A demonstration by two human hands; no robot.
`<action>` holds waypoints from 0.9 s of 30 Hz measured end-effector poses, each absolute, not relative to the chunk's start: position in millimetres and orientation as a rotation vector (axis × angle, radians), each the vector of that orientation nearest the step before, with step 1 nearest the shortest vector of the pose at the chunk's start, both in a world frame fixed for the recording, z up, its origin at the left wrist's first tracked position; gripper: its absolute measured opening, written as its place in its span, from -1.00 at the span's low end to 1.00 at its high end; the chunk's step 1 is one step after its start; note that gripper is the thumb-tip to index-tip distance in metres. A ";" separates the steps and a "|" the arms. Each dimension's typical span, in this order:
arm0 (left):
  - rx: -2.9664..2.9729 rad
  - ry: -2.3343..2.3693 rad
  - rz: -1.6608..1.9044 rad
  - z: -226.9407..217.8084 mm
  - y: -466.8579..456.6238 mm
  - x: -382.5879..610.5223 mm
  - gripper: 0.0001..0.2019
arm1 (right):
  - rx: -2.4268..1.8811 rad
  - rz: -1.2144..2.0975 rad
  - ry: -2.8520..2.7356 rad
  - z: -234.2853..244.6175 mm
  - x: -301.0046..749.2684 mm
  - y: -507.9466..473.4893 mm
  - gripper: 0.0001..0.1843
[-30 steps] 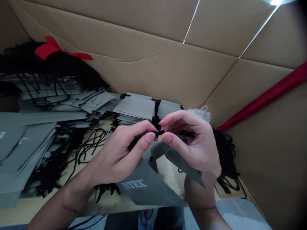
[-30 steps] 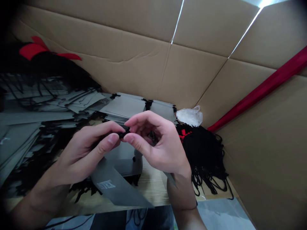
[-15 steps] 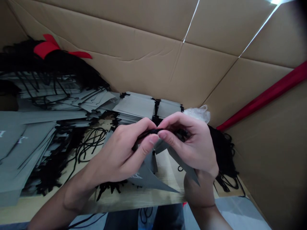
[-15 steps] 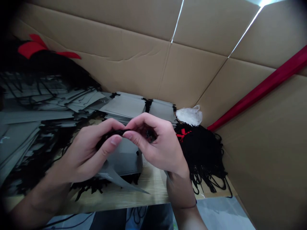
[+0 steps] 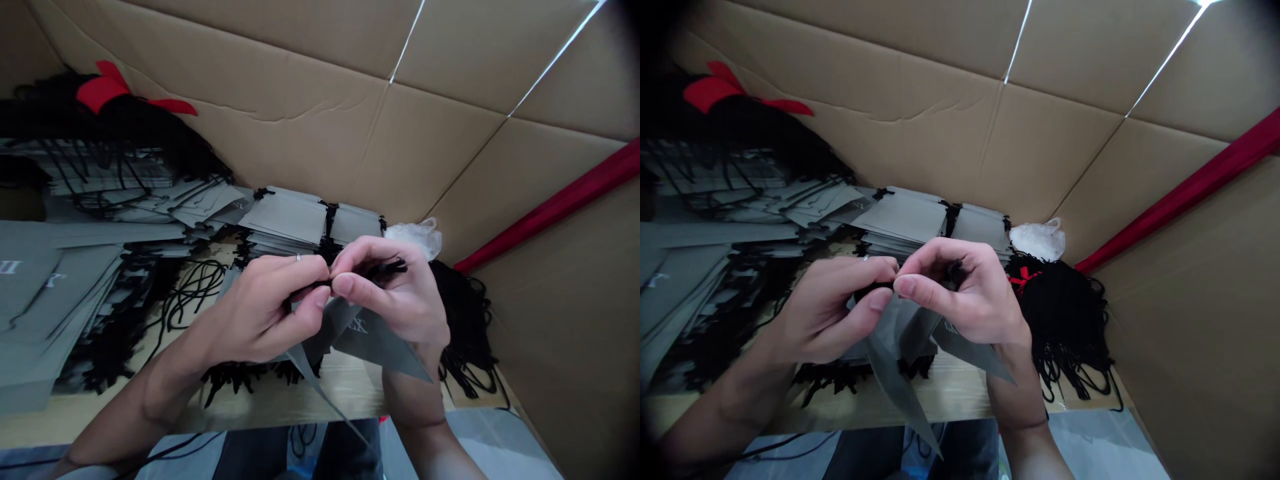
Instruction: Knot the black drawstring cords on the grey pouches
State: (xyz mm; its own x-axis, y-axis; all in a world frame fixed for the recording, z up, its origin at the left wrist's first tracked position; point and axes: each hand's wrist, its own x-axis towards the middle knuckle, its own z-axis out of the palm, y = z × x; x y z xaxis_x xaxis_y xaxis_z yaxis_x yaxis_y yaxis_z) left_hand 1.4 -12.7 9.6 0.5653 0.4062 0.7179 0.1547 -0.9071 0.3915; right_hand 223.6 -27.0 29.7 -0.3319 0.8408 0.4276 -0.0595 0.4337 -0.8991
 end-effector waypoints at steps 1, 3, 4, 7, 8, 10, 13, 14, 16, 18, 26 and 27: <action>2.495 0.456 1.245 9.8 -12.2 0.3 -0.78 | -0.680 1.089 -1.645 28.9 223.1 -26.2 -0.79; 2.496 0.480 1.239 9.9 -11.3 -1.4 -0.78 | -0.659 1.051 -1.648 26.1 222.1 -24.7 -0.79; 2.519 0.501 1.248 9.9 -10.9 -1.8 -0.78 | -0.647 1.028 -1.661 24.1 221.6 -24.0 -0.78; 2.633 0.554 1.247 8.9 -9.3 -0.5 -0.76 | -0.610 0.995 -1.759 17.2 219.7 -22.3 -0.64; 2.666 0.564 1.236 8.3 -8.9 0.6 -0.74 | -0.600 0.976 -1.787 15.0 218.6 -21.8 -0.58; 2.725 0.580 1.224 6.7 -8.1 3.4 -0.71 | -0.576 0.908 -1.809 11.9 216.2 -20.9 -0.50; 2.838 0.611 1.241 3.9 -7.4 7.2 -0.71 | -0.547 0.875 -1.809 11.3 213.8 -20.4 -0.54; 2.874 0.629 1.257 3.2 -7.1 8.1 -0.71 | -0.543 0.888 -1.812 12.0 213.9 -20.6 -0.56; 2.924 0.643 1.290 2.1 -6.4 9.2 -0.71 | -0.550 0.912 -1.811 13.8 214.8 -21.3 -0.55; 2.921 0.601 1.344 1.4 -5.7 9.6 -0.72 | -0.547 0.934 -1.790 15.2 215.4 -22.3 -0.52; 2.640 0.376 1.579 0.5 -9.7 10.7 -0.83 | -0.430 1.189 -1.699 14.8 207.1 -23.0 -0.53; 2.602 0.368 1.571 0.8 -10.1 10.4 -0.82 | -0.419 1.215 -1.703 15.2 206.7 -22.4 -0.53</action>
State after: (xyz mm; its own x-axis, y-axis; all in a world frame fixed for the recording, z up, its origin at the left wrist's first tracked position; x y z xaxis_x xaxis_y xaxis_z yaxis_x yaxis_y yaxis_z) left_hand 10.4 -10.1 0.8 0.4457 0.2448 0.8611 0.1627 -0.9680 0.1910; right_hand 206.7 -22.4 15.2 -0.4745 0.7221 0.5034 -0.2412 0.4433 -0.8633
